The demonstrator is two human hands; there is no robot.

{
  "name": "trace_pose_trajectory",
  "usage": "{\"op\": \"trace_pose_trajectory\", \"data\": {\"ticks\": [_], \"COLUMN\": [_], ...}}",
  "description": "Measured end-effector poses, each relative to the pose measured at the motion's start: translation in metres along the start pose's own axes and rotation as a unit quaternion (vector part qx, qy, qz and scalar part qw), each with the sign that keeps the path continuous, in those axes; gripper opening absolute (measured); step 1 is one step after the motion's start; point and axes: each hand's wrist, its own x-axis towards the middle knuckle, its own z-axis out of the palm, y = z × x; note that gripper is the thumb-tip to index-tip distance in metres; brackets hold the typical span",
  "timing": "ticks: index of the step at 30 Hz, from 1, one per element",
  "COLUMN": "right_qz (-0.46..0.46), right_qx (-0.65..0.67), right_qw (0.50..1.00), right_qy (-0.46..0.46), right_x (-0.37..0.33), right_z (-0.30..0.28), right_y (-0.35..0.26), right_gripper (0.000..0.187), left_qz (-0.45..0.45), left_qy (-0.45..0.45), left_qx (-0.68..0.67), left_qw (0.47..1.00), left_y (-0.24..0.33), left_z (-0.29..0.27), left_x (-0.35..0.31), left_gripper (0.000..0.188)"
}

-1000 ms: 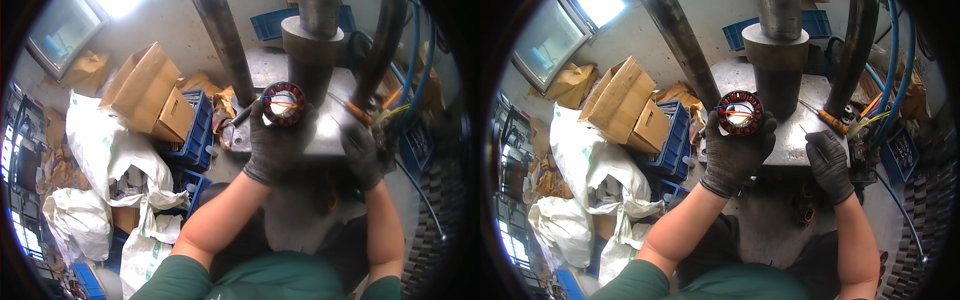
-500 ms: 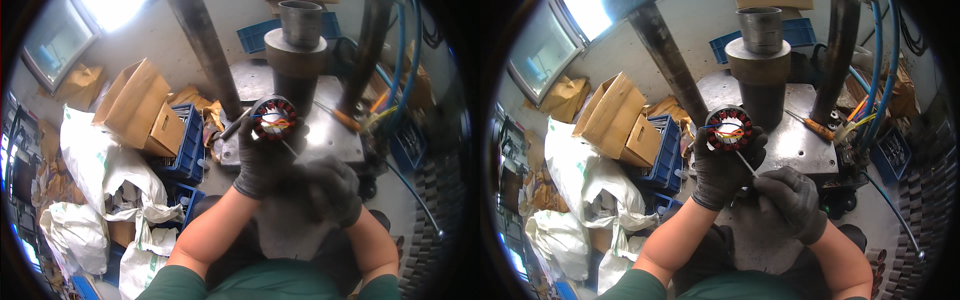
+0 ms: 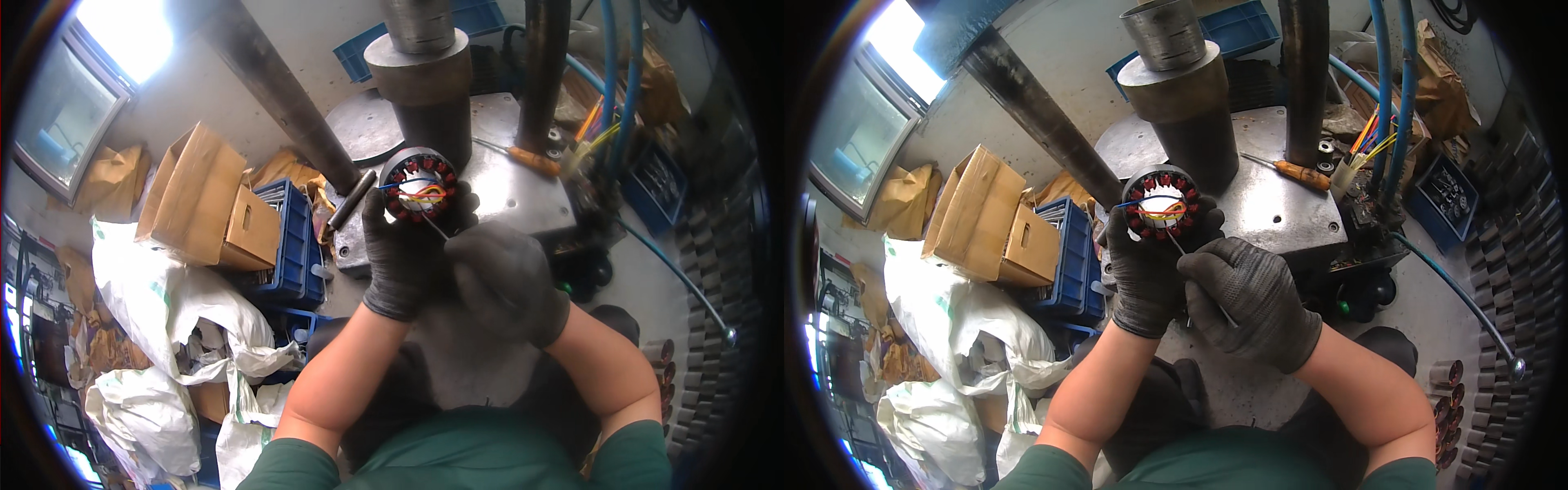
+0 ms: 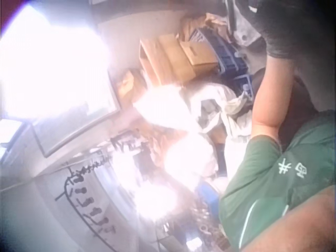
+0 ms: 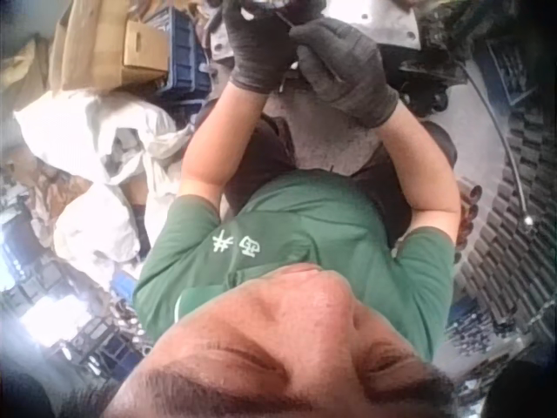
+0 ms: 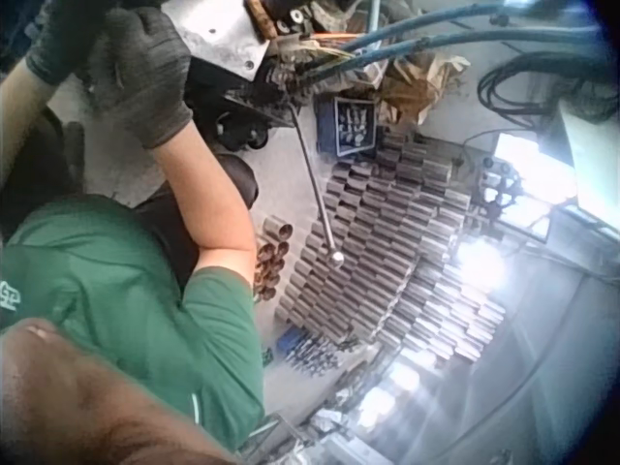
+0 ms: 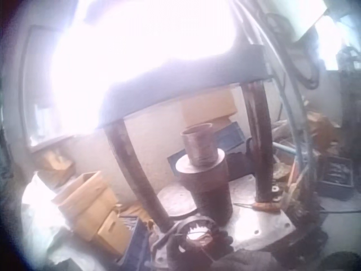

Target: The person places a stator core into a press, retrieves a cylindrical component, and then uses a screwdriver to align the internal wiring of the stator.

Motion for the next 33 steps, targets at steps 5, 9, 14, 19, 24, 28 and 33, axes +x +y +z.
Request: {"op": "trace_pose_trajectory", "data": {"ticks": [5, 9, 14, 19, 24, 28, 33], "right_qz": [-0.003, 0.022, 0.036, 0.014, -0.044, -0.060, -0.032], "right_qx": [-0.022, -0.039, -0.026, -0.072, -0.152, -0.154, -0.126], "right_qw": [1.000, 0.999, 0.999, 0.997, 0.987, 0.985, 0.991], "right_qy": [0.010, -0.001, 0.004, -0.029, -0.036, -0.044, -0.042], "right_x": [0.002, 0.003, 0.002, -0.008, -0.012, -0.013, -0.013], "right_z": [0.003, 0.003, 0.009, 0.021, 0.029, 0.033, 0.029], "right_y": [-0.002, -0.005, -0.005, -0.005, -0.007, -0.004, -0.006], "right_gripper": [0.020, 0.020, 0.019, 0.023, 0.030, 0.031, 0.026], "left_qz": [0.017, 0.047, 0.062, 0.051, 0.032, 0.045, 0.036], "left_qy": [0.011, 0.039, 0.066, 0.067, 0.046, 0.080, 0.082], "left_qx": [0.051, 0.115, 0.131, 0.109, 0.052, 0.078, 0.046], "left_qw": [0.998, 0.992, 0.987, 0.990, 0.997, 0.993, 0.995], "left_y": [-0.003, -0.006, -0.010, -0.011, -0.008, -0.007, -0.003], "left_z": [0.001, 0.002, -0.004, -0.005, -0.007, -0.003, -0.014], "left_x": [0.000, 0.001, 0.003, 0.000, 0.003, 0.002, 0.005], "left_gripper": [0.092, 0.090, 0.089, 0.087, 0.089, 0.091, 0.087]}}
